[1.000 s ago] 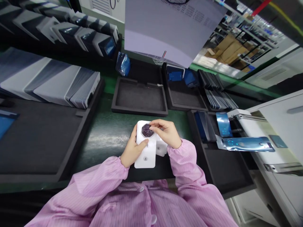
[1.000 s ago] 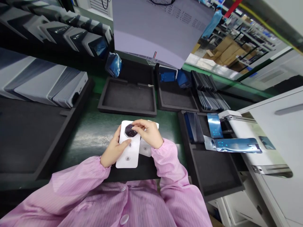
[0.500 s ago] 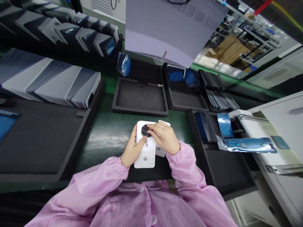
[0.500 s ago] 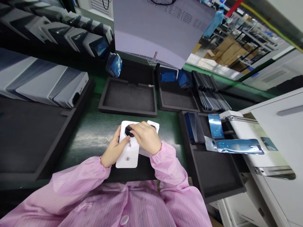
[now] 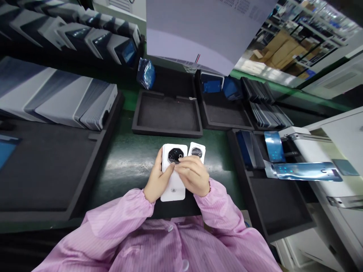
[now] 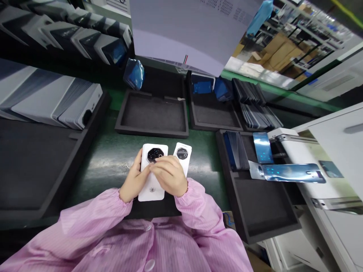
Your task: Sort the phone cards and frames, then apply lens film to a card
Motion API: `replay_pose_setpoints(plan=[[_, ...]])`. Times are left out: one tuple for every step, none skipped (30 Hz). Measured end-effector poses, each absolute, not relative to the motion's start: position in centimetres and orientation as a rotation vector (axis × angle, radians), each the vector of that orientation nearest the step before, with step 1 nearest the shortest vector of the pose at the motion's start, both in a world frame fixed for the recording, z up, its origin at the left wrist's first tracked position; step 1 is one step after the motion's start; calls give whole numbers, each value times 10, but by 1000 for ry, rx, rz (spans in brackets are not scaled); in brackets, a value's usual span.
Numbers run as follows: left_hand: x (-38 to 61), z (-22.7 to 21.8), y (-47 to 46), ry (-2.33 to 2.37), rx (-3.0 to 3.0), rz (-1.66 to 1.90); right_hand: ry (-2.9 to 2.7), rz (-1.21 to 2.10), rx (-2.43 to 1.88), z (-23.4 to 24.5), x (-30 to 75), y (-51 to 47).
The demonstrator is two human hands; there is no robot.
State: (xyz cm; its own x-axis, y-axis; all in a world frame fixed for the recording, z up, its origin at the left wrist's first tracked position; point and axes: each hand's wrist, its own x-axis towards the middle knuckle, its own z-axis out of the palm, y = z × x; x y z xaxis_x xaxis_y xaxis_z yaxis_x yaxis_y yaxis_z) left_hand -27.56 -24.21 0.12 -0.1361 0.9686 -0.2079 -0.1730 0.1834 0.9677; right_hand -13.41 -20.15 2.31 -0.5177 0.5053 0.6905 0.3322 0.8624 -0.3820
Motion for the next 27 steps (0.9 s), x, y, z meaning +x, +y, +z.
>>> replay_pose_setpoints(plan=[[-276,1,-242,1273,879,1250,-2156,288,-547,22,-135,-204],[-276,0,-243,1260,882,1257,-2151,313,-509,21,-135,-206],[-277,0,-243,1249,881,1263,-2150,325,-489,19,-136,-208],[-277,0,-243,1241,877,1267,-2150,325,-484,18,-136,-210],[-277,0,-243,1236,875,1269,-2150,320,-488,17,-136,-211],[-277,1,-244,1238,875,1270,-2145,315,-490,16,-136,-212],[-276,2,-244,1247,876,1269,-2136,313,-484,16,-136,-212],[-276,3,-244,1260,879,1266,-2124,316,-470,16,-135,-212],[-276,4,-245,1276,882,1262,-2111,323,-452,16,-134,-212],[-275,5,-245,1292,884,1258,-2099,329,-432,17,-134,-212],[-275,6,-246,1305,889,1253,-2090,336,-413,17,-133,-212],[-275,6,-246,1316,897,1250,-2084,340,-397,18,-133,-211],[-275,6,-247,1325,911,1247,-2077,345,-387,18,-132,-211],[-275,7,-248,1334,928,1241,-2068,349,-381,18,-132,-211],[-275,6,-248,1342,944,1233,-2060,353,-375,18,-131,-211],[-276,6,-249,1348,960,1224,-2049,355,-368,18,-131,-211],[-276,6,-249,1354,972,1219,-2040,355,-359,18,-131,-212],[-276,7,-250,1359,981,1216,-2034,353,-346,18,-131,-212],[-276,7,-250,1363,986,1216,-2034,353,-333,19,-130,-212],[-276,8,-250,1367,988,1216,-2031,351,-319,19,-130,-212],[-276,8,-251,1368,990,1215,-2027,352,-311,19,-129,-212],[-276,9,-251,1367,993,1212,-2021,355,-305,18,-129,-212],[-276,9,-251,1366,996,1209,-2016,362,-300,18,-128,-212],[-276,10,-251,1365,998,1204,-2009,368,-293,18,-128,-211],[-276,10,-251,1365,1000,1201,-2005,375,-286,18,-128,-211],[-276,10,-251,1365,1001,1200,-2004,381,-279,18,-127,-211],[-276,10,-252,1366,999,1199,-2007,385,-272,17,-127,-211]])
